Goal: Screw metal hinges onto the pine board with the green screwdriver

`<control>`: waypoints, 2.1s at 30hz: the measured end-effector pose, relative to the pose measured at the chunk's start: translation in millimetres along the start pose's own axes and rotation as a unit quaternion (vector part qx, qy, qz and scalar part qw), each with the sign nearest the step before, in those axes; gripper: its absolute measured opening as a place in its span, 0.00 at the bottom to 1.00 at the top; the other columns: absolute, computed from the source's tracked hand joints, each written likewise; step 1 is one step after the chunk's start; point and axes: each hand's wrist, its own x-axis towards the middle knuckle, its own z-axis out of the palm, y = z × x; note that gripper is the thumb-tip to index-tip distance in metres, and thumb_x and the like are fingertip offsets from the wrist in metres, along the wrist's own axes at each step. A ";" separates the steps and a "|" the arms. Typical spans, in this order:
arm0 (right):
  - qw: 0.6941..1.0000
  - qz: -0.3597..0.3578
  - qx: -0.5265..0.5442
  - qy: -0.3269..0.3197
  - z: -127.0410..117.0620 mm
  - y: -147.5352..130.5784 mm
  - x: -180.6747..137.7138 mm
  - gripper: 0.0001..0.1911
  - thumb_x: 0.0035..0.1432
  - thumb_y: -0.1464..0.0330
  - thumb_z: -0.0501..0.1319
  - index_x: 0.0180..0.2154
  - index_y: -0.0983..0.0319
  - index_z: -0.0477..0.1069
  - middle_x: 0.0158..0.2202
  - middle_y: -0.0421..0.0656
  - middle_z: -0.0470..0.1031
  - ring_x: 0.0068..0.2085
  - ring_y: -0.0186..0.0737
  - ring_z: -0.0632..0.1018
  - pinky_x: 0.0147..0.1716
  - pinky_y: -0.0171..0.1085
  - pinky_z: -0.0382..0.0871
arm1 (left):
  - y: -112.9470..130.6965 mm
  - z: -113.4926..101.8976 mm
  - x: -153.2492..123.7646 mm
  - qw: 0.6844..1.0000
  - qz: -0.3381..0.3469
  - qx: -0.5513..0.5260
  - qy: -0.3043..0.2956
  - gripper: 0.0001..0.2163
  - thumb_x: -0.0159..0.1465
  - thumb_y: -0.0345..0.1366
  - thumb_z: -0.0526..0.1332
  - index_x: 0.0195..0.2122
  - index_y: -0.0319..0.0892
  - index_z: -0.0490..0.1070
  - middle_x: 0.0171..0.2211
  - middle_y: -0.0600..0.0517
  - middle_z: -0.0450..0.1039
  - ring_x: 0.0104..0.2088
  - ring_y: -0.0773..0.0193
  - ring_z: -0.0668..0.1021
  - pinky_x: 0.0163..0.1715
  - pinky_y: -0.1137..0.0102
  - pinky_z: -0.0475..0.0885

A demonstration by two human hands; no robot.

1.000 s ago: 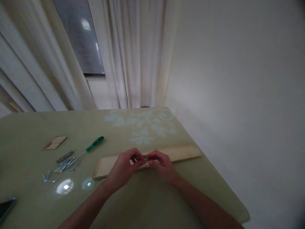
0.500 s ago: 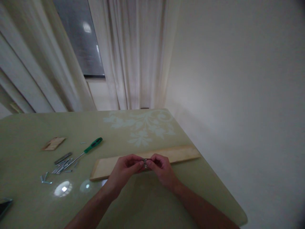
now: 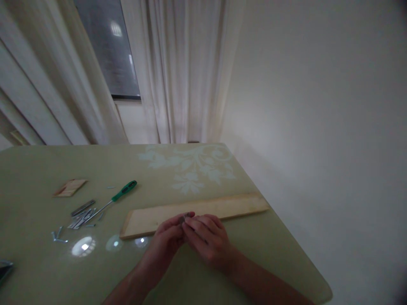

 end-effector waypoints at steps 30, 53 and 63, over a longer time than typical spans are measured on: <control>0.994 0.076 0.078 -0.011 -14.0 30.1 -19.9 0.19 0.71 0.73 0.61 0.60 0.54 0.76 0.41 0.47 0.86 0.36 0.41 0.84 0.37 0.39 0.78 | 13.6 -2.5 -2.5 0.996 -0.037 0.075 0.014 0.28 0.66 0.62 0.64 0.45 0.37 0.81 0.43 0.36 0.85 0.41 0.51 0.86 0.44 0.60 0.80; 0.748 0.450 0.488 -0.006 4.2 15.9 -6.6 0.17 0.60 0.54 0.71 0.31 0.61 0.75 0.26 0.39 0.76 0.26 0.33 0.75 0.28 0.33 0.70 | 15.3 14.2 -12.2 0.952 0.124 0.273 0.058 0.21 0.62 0.57 0.69 0.33 0.41 0.83 0.29 0.47 0.82 0.31 0.58 0.80 0.34 0.68 0.75; 0.724 0.544 0.414 -0.093 -14.0 57.6 -12.5 0.17 0.59 0.54 0.69 0.30 0.62 0.76 0.23 0.39 0.76 0.21 0.32 0.74 0.20 0.30 0.64 | -6.1 -1.8 -3.7 0.898 0.173 0.397 0.072 0.20 0.67 0.55 0.66 0.50 0.47 0.81 0.35 0.48 0.84 0.34 0.54 0.83 0.34 0.66 0.76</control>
